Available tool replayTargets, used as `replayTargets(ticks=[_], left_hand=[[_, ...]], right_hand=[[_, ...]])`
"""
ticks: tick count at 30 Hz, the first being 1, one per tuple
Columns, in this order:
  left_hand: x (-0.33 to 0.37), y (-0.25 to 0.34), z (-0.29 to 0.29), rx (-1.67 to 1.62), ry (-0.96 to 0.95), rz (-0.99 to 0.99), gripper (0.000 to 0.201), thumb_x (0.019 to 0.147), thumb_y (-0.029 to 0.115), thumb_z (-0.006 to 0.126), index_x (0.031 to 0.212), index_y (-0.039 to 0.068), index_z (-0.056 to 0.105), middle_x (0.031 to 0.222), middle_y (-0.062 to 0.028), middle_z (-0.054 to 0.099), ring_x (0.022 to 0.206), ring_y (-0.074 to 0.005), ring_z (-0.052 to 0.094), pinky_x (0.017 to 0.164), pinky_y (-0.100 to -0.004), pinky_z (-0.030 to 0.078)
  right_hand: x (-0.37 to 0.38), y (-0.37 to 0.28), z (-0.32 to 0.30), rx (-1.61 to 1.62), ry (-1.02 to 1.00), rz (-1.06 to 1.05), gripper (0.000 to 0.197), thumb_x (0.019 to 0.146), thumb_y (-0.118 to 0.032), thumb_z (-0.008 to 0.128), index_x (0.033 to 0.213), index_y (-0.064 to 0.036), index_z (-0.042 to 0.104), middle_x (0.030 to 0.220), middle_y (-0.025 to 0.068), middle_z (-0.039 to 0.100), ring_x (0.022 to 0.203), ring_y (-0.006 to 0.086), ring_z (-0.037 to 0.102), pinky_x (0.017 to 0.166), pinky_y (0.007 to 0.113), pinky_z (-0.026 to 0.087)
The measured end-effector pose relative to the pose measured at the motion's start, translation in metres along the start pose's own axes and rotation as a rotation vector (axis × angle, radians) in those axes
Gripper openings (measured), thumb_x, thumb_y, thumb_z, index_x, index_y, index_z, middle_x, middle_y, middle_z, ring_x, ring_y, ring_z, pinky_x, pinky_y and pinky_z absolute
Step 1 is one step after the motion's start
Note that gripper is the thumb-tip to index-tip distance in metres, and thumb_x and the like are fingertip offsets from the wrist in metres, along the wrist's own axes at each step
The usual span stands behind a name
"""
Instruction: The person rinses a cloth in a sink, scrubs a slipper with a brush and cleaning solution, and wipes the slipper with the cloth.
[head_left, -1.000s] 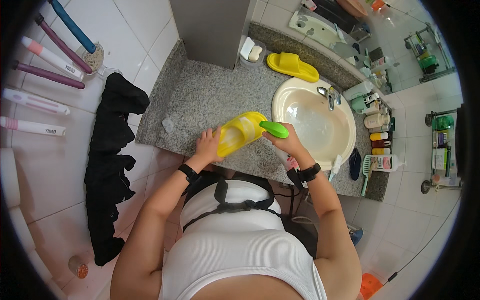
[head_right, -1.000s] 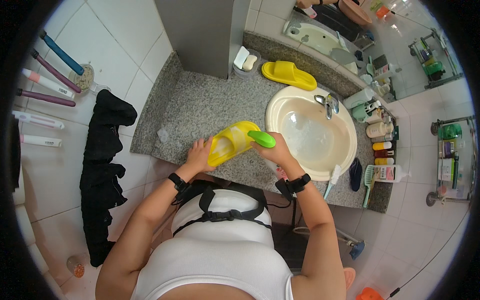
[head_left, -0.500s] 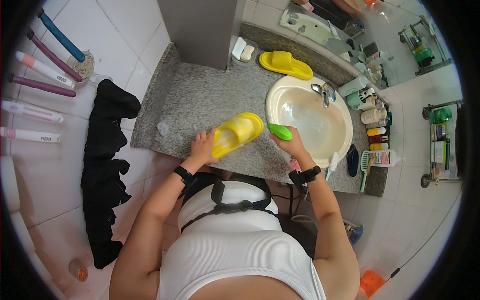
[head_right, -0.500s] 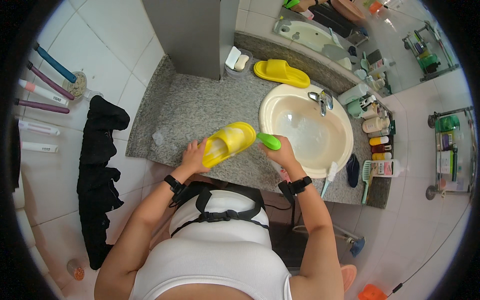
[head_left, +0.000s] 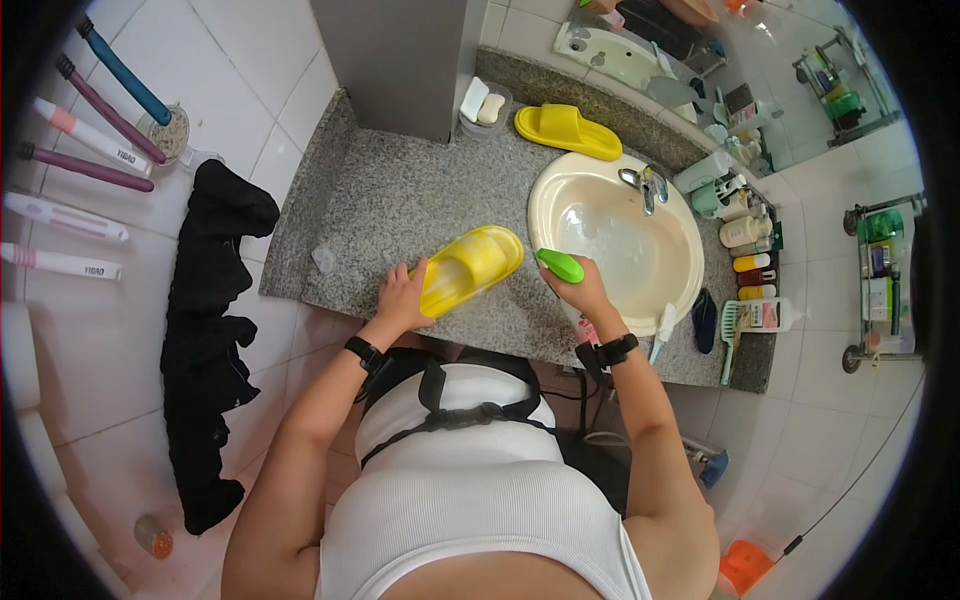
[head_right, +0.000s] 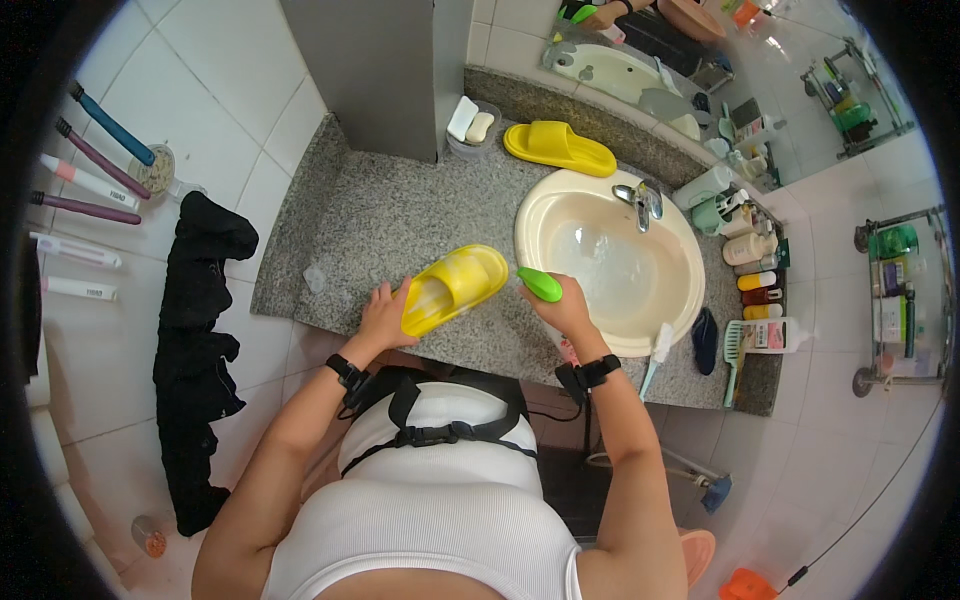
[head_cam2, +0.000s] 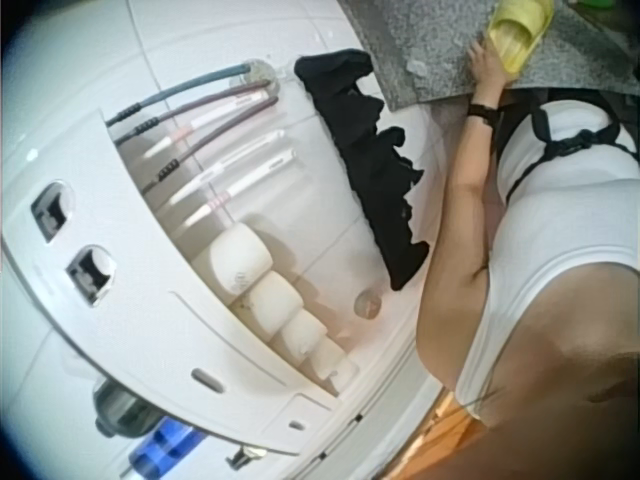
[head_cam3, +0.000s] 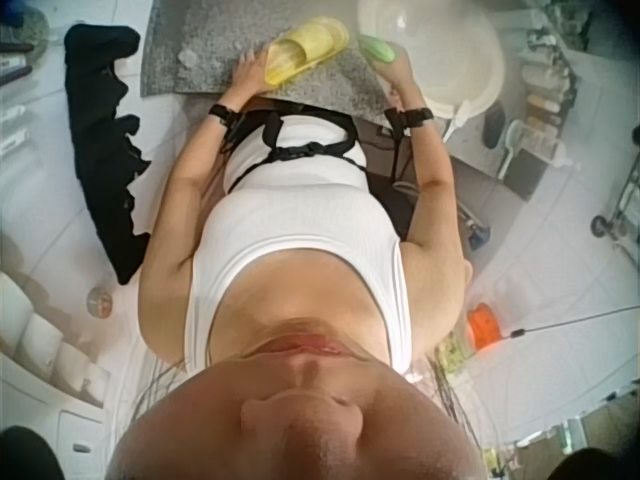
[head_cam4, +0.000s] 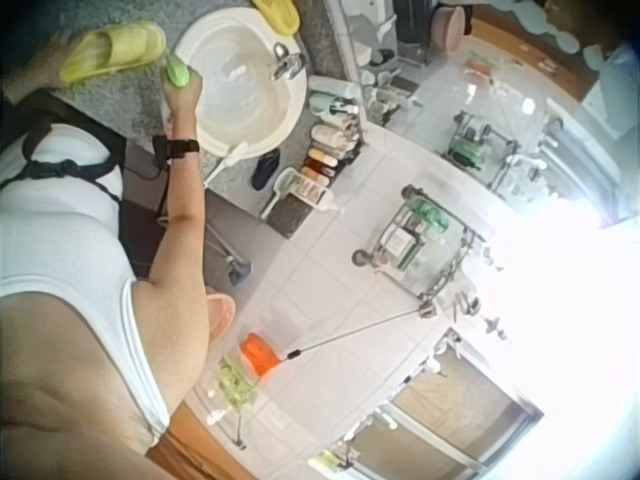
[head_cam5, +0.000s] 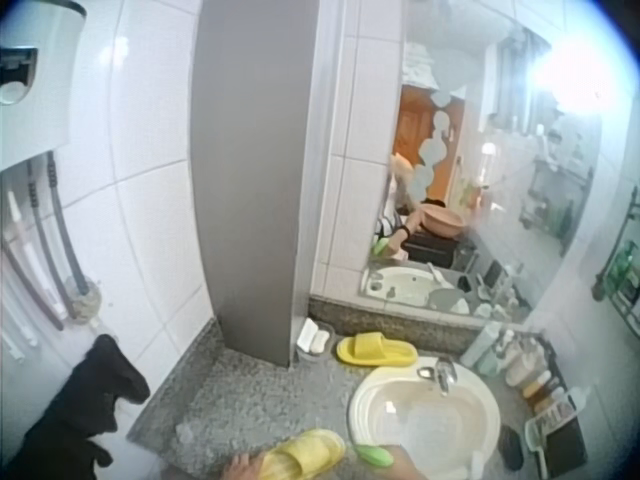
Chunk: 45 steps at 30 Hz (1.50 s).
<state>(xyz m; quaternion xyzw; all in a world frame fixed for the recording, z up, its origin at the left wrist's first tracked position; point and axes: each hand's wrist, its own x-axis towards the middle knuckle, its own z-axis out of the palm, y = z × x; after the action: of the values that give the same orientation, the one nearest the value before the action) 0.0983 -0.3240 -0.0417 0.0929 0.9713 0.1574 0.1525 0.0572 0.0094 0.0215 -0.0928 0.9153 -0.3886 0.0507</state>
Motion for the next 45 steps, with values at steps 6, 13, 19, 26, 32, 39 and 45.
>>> replayTargets(ticks=[6,13,19,26,32,39,45], left_hand=[[-0.002,0.013,0.000,0.022,0.002,-0.084,0.127,0.048,0.041,0.091,0.150,0.013,0.022,0.126,-0.0262,0.042,0.118,-0.0425,0.045,0.088,-0.0496,0.050],[0.020,0.038,0.001,-0.069,-0.176,-0.227,0.144,0.047,0.055,0.089,0.150,-0.002,0.007,0.125,-0.0305,0.044,0.100,-0.0447,0.061,0.082,-0.0454,0.054],[0.022,0.033,0.054,-0.401,-0.222,-0.179,0.123,0.069,0.049,0.080,0.145,-0.011,0.005,0.105,-0.0290,0.062,0.095,-0.0392,0.066,0.078,-0.0412,0.054],[0.002,0.041,0.020,-0.426,-0.396,0.329,0.058,0.081,0.036,0.071,0.118,-0.004,0.052,0.088,-0.0196,0.067,0.083,-0.0371,0.066,0.071,-0.0441,0.052],[0.006,0.010,-0.019,0.014,-0.133,0.144,0.041,0.084,0.031,0.067,0.111,0.001,0.059,0.097,-0.0201,0.066,0.086,-0.0391,0.064,0.072,-0.0481,0.050],[-0.014,-0.027,-0.032,-0.367,0.173,0.002,0.040,0.083,0.023,0.068,0.118,0.006,0.062,0.095,-0.0154,0.068,0.087,-0.0348,0.065,0.075,-0.0446,0.051],[-0.034,-0.032,-0.037,-0.516,0.193,-0.115,0.036,0.085,0.020,0.068,0.116,0.004,0.062,0.092,-0.0136,0.068,0.080,-0.0292,0.065,0.070,-0.0392,0.052]], right_hand=[[-0.020,-0.011,0.011,-0.033,-0.140,0.072,0.025,0.079,-0.029,0.072,0.089,-0.0059,0.070,0.081,0.0187,0.067,0.074,0.0394,0.062,0.066,0.043,0.050],[-0.027,-0.029,0.035,-0.001,-0.229,-0.007,0.023,0.079,-0.029,0.072,0.088,-0.0073,0.069,0.079,0.0173,0.066,0.073,0.0393,0.062,0.065,0.044,0.049],[-0.027,-0.038,0.035,-0.047,-0.124,-0.056,0.022,0.081,-0.022,0.073,0.096,-0.0066,0.070,0.080,0.0145,0.067,0.071,0.0342,0.064,0.064,0.037,0.051],[-0.045,-0.041,0.025,-0.024,-0.111,-0.006,0.022,0.080,-0.027,0.071,0.095,-0.0109,0.070,0.083,0.0159,0.067,0.077,0.0382,0.063,0.067,0.043,0.050],[-0.071,-0.039,0.013,-0.024,-0.158,0.079,0.023,0.080,-0.028,0.071,0.095,-0.0107,0.071,0.084,0.0159,0.067,0.076,0.0380,0.063,0.067,0.042,0.051],[-0.098,-0.031,0.006,0.013,-0.186,0.174,0.023,0.079,-0.028,0.073,0.092,-0.0095,0.071,0.080,0.0162,0.067,0.074,0.0381,0.062,0.066,0.041,0.051],[-0.082,-0.036,0.005,-0.032,-0.152,0.149,0.023,0.078,-0.028,0.073,0.092,-0.0101,0.071,0.079,0.0163,0.067,0.073,0.0385,0.062,0.064,0.040,0.050]])
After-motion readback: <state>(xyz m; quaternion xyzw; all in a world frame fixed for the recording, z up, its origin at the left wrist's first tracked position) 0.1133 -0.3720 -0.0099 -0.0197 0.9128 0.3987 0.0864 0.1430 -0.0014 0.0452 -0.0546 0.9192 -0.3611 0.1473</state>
